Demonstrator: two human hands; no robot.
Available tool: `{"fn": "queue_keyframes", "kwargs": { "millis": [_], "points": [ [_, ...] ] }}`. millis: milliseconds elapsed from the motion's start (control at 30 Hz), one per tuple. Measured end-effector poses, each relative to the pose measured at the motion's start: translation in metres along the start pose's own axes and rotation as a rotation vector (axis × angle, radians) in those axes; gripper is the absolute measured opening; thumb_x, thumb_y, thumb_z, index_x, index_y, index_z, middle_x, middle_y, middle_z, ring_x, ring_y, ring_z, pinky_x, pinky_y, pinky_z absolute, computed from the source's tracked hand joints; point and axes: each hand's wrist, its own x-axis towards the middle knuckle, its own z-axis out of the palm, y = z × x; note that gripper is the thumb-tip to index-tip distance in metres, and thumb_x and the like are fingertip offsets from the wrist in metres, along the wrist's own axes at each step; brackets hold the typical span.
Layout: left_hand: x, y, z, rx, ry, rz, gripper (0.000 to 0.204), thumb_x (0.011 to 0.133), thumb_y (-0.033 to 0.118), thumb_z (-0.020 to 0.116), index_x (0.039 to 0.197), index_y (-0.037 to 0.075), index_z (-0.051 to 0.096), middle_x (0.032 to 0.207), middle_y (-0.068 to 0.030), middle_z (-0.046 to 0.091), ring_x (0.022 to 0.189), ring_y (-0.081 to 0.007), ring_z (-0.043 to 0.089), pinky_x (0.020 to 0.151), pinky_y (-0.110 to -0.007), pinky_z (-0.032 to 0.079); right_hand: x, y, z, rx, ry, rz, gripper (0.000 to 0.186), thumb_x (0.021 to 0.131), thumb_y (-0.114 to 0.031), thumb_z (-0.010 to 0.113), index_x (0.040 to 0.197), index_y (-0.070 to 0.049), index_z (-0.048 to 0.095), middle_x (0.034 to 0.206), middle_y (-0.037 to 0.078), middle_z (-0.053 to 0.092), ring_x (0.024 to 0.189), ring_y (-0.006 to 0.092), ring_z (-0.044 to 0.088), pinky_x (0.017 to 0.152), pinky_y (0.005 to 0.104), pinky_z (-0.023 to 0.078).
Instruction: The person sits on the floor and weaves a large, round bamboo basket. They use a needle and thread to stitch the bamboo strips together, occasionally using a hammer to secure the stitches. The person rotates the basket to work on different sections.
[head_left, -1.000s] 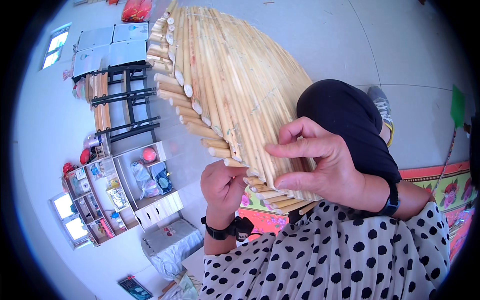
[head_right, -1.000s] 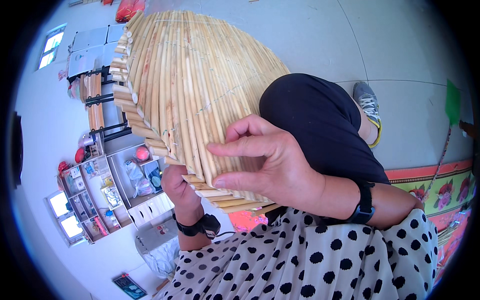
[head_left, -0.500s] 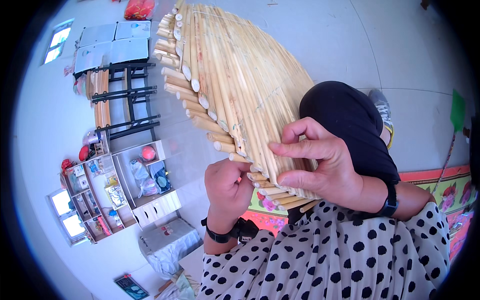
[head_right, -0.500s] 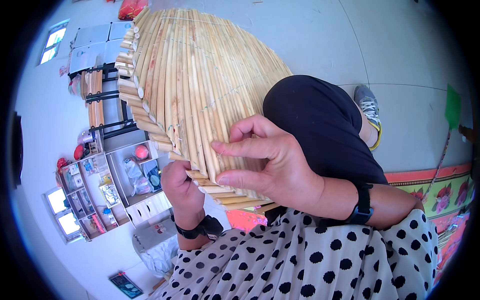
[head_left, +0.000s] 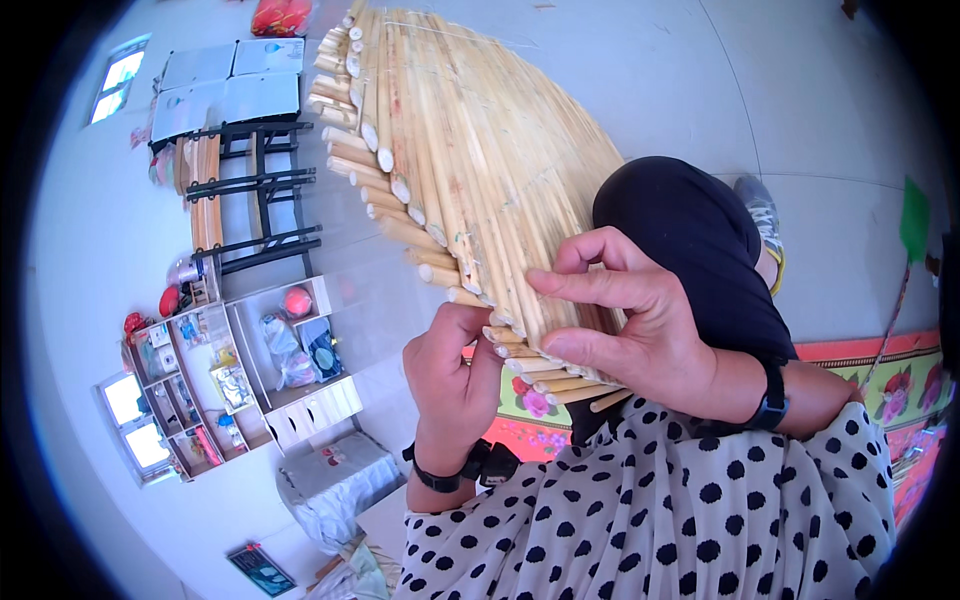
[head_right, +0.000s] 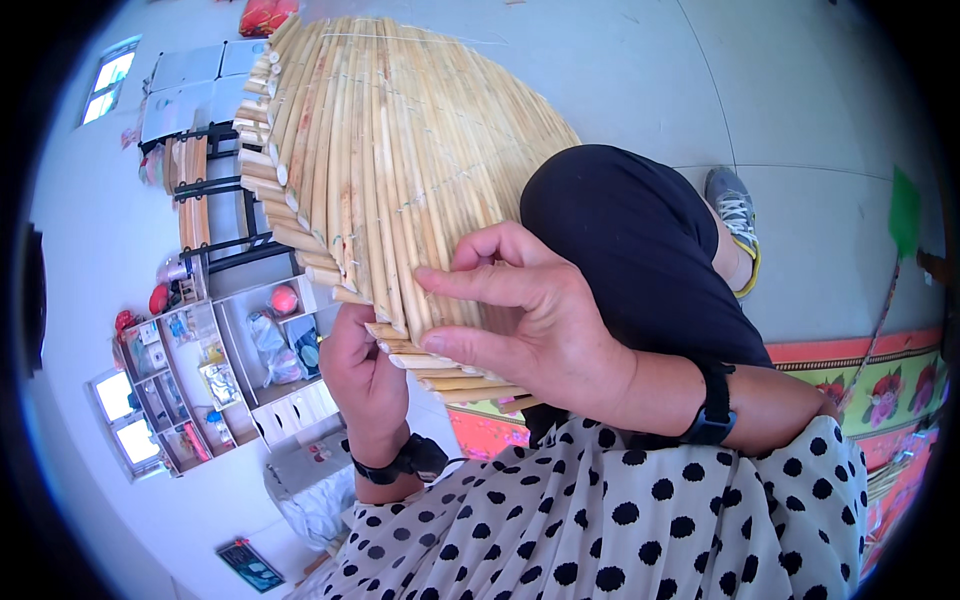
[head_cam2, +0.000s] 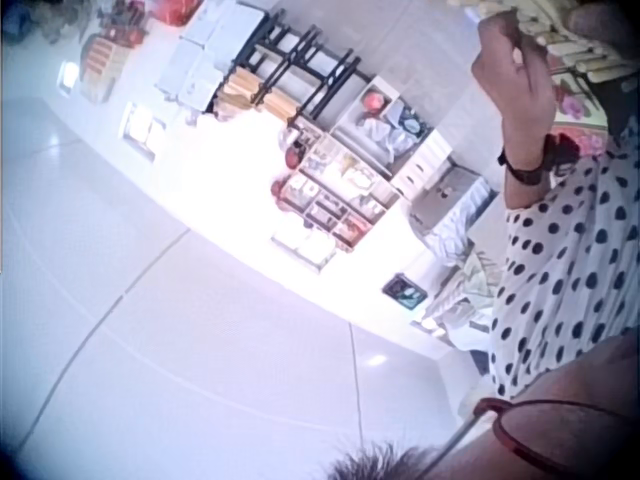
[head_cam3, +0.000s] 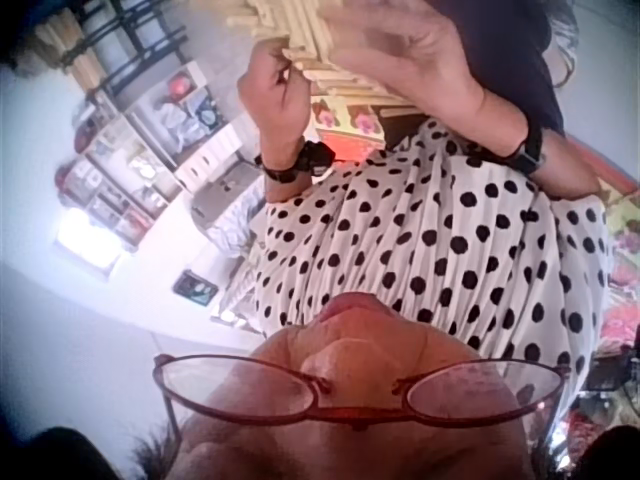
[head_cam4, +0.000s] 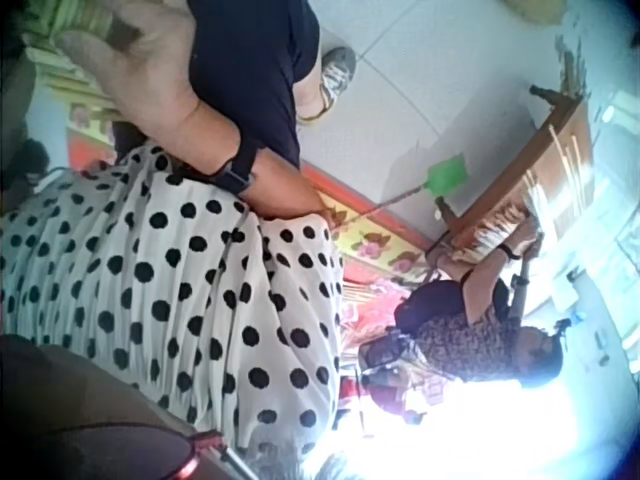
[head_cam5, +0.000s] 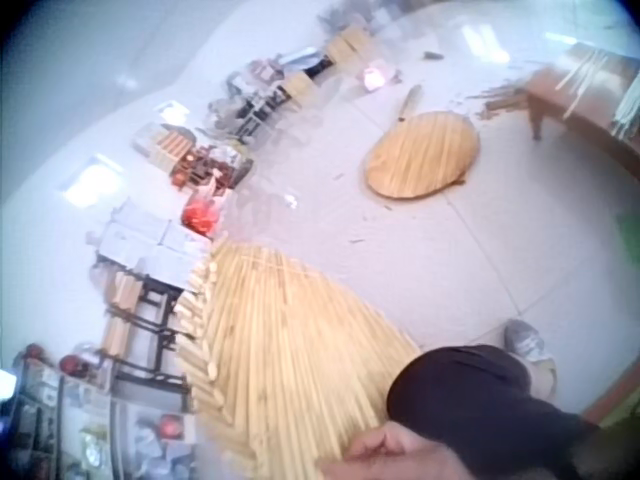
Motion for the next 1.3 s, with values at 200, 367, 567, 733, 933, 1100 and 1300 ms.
{"fn": "queue_keyframes", "kwargs": {
  "millis": [200,367,567,733,933,1100,1300],
  "points": [
    [0.000,0.006,0.003,-0.068,0.039,-0.038,0.015,0.080,-0.009,0.054,0.092,-0.002,0.060,0.070,-0.0122,0.065,0.059,-0.0205,0.067,0.056,-0.028,0.049,0.000,0.000,0.000,-0.025,-0.019,-0.007,0.042,0.077,-0.007,0.082,0.117,-0.004,0.070,0.108,0.004,0.049,0.095,0.0121,0.051,0.086,0.0242,0.043],
    [0.002,0.009,0.006,-0.073,0.040,-0.057,0.015,0.080,-0.011,0.052,0.091,-0.001,0.058,0.069,-0.0134,0.066,0.060,-0.0203,0.069,0.056,-0.027,0.050,0.000,0.004,0.000,-0.099,-0.029,-0.042,0.044,0.076,-0.007,0.082,0.118,-0.004,0.069,0.107,0.005,0.049,0.095,0.0136,0.051,0.087,0.0244,0.043],
    [0.001,0.014,0.016,-0.153,0.109,-0.117,0.022,0.080,-0.014,0.048,0.099,-0.002,0.050,0.075,-0.0145,0.068,0.068,-0.0201,0.071,0.060,-0.027,0.051,0.000,0.006,0.003,-0.135,-0.017,-0.060,0.045,0.077,-0.007,0.081,0.120,-0.004,0.068,0.108,0.005,0.049,0.095,0.0145,0.050,0.089,0.0247,0.043],
    [-0.003,0.013,0.019,-0.221,0.112,-0.098,0.030,0.083,-0.014,0.044,0.110,-0.002,0.042,0.089,-0.0176,0.069,0.084,-0.0200,0.071,0.072,-0.028,0.052,-0.001,0.007,0.004,-0.141,-0.027,-0.075,0.046,0.077,-0.007,0.080,0.121,-0.005,0.067,0.109,0.005,0.049,0.097,0.0150,0.050,0.090,0.0249,0.043],
    [-0.001,0.022,0.022,-0.344,0.140,-0.097,0.031,0.089,-0.010,0.042,0.118,-0.002,0.036,0.094,-0.0206,0.069,0.085,-0.0193,0.069,0.074,-0.028,0.051,-0.003,0.008,0.006,-0.166,0.017,-0.101,0.042,0.080,-0.005,0.077,0.121,-0.005,0.068,0.110,0.005,0.051,0.098,0.0160,0.050,0.088,0.0251,0.043],
    [0.008,0.032,-0.005,-0.216,-0.047,-0.326,0.025,0.094,-0.002,0.045,0.118,0.002,0.040,0.108,-0.0175,0.063,0.091,-0.0169,0.065,0.077,-0.024,0.048,-0.006,0.003,-0.003,-0.221,-0.025,-0.039,0.036,0.085,-0.003,0.070,0.121,-0.006,0.067,0.113,0.006,0.052,0.099,0.0121,0.050,0.085,0.0236,0.043],
    [0.072,0.014,-0.053,-0.080,0.336,-0.148,0.056,0.095,0.030,0.059,0.140,0.007,0.035,0.126,-0.0167,0.055,0.102,-0.0231,0.063,0.078,-0.034,0.050,-0.017,-0.004,0.002,-0.240,-0.068,-0.031,0.039,0.090,-0.002,0.062,0.129,-0.004,0.061,0.118,0.008,0.051,0.102,0.0124,0.050,0.086,0.0235,0.043]
  ]
}}
